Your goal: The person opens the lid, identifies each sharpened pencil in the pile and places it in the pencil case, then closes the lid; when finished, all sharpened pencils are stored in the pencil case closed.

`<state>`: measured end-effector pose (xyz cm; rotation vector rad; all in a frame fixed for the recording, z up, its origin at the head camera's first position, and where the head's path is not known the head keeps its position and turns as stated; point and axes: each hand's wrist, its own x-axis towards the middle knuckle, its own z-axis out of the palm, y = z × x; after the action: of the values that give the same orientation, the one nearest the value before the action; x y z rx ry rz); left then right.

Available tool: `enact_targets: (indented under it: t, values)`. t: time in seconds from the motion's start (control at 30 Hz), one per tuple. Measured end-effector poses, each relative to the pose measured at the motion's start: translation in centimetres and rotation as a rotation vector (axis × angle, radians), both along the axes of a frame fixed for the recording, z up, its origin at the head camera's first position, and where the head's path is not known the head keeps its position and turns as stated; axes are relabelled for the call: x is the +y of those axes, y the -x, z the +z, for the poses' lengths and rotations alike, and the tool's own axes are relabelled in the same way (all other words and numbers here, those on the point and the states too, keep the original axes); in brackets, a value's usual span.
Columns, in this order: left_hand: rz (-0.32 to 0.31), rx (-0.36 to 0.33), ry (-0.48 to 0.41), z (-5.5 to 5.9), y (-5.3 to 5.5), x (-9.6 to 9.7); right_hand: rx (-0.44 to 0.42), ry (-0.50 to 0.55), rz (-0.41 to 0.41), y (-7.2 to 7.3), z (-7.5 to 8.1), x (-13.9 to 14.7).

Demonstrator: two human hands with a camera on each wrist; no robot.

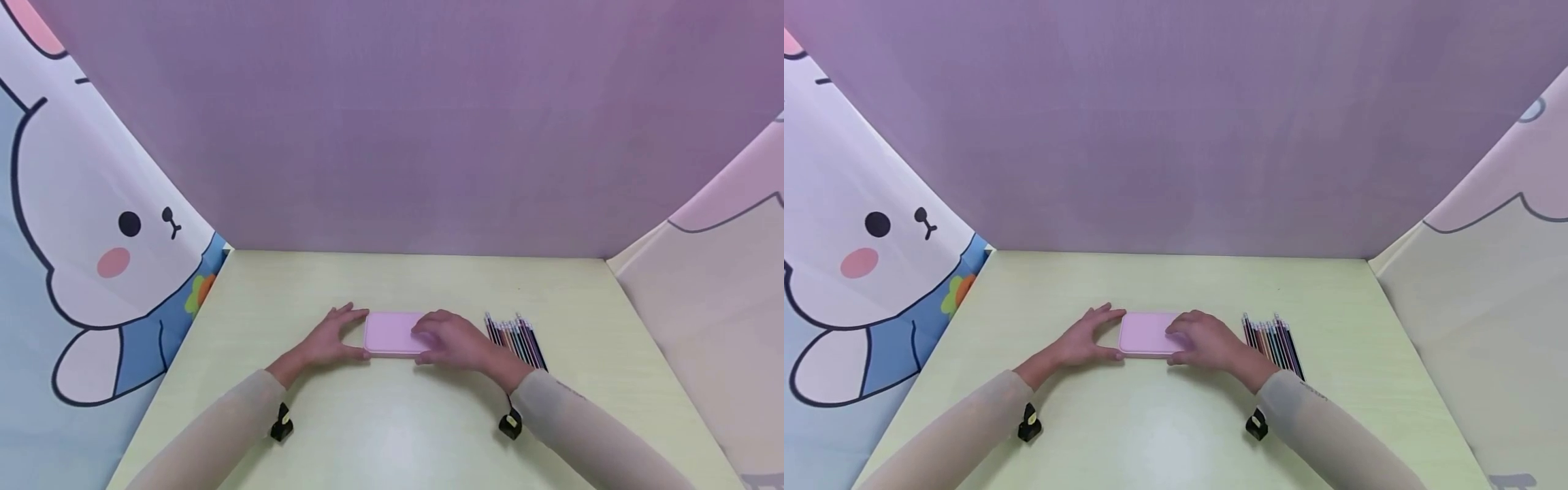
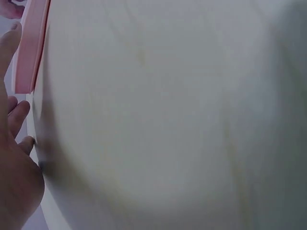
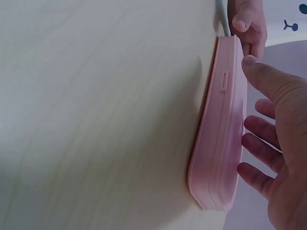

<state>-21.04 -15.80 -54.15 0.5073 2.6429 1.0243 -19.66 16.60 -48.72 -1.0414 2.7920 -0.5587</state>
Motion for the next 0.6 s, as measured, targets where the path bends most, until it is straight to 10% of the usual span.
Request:
enact_targets:
  t: [0.6]
  values:
    - [-0.019,0.076,0.042,-0.8,0.2,1.3,0.059,-0.019,0.031,-0.1,-0.5,-0.4]
